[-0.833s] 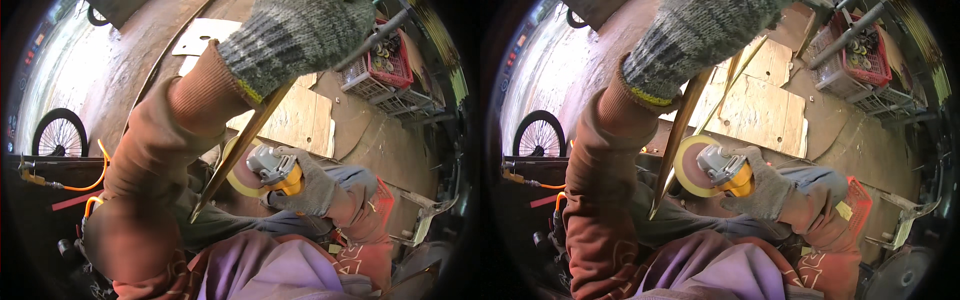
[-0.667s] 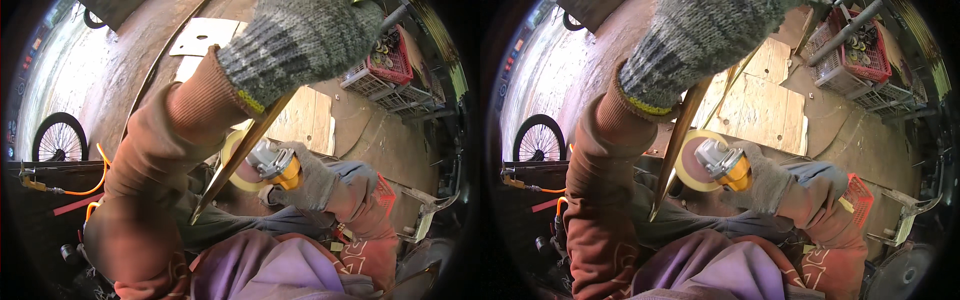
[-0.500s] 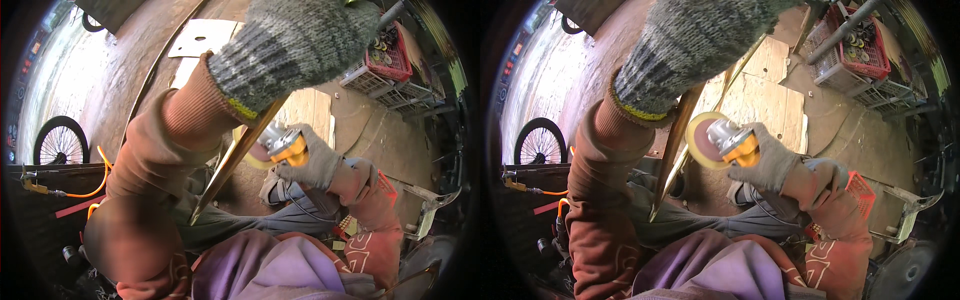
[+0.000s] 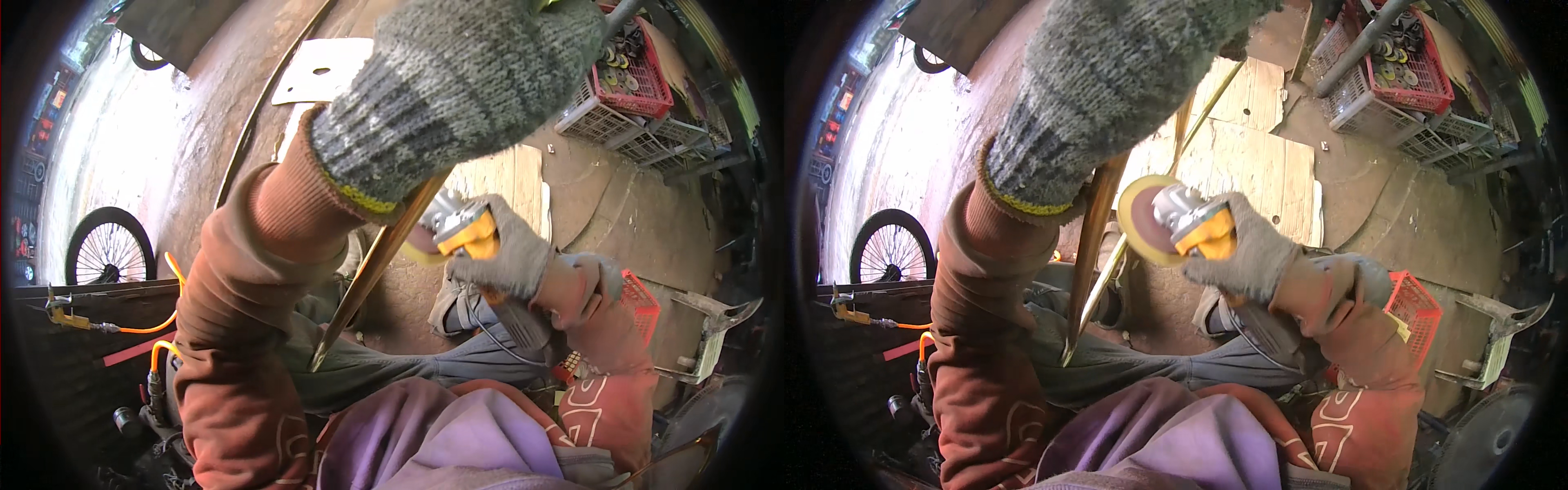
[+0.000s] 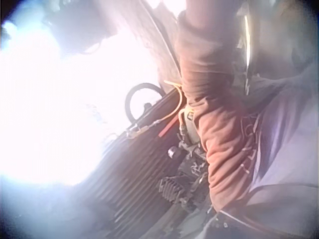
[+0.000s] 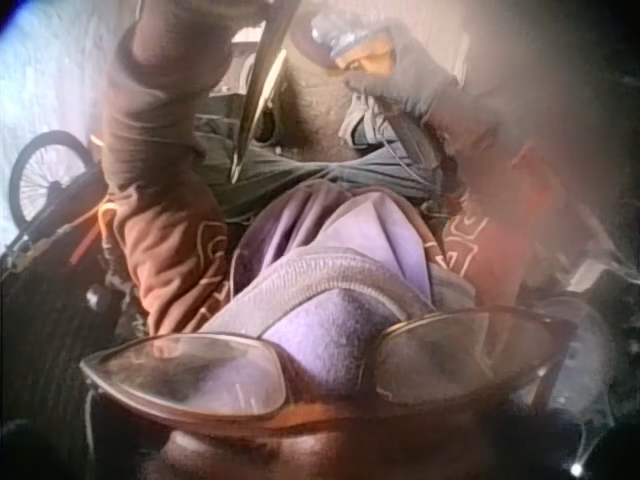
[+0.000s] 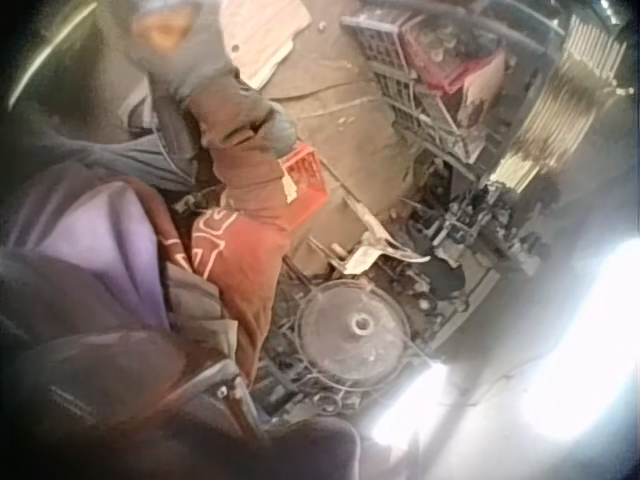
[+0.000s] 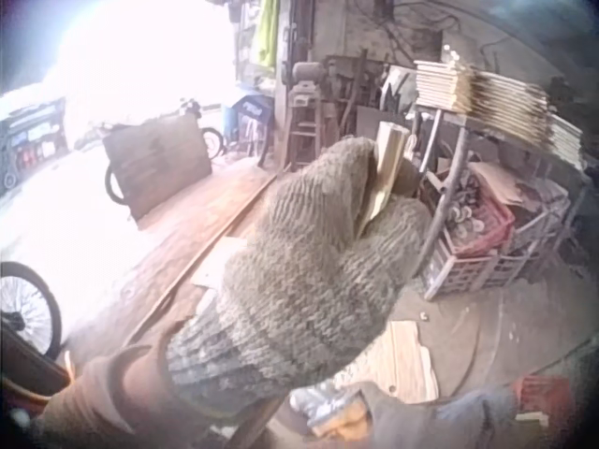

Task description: The person uses an angle grinder to smooth the edges of a metal frame held by hand while sitting on the ground.

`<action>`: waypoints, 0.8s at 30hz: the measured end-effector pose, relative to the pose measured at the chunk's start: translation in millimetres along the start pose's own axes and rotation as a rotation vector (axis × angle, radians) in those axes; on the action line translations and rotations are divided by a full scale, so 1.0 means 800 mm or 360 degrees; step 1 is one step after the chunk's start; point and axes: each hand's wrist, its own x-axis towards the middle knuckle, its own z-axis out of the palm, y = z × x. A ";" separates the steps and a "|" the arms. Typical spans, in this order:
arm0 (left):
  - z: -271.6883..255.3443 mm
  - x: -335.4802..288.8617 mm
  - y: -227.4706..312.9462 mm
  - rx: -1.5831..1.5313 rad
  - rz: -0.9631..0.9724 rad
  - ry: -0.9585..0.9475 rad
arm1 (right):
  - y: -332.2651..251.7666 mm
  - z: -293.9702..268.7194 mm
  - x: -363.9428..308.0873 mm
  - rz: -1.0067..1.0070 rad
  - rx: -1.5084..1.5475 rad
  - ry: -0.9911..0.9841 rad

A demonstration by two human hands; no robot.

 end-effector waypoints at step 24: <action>-0.001 -0.037 -0.066 -0.0246 0.0056 -0.0164 | 0.024 -0.012 0.004 -0.0121 -0.0132 0.0099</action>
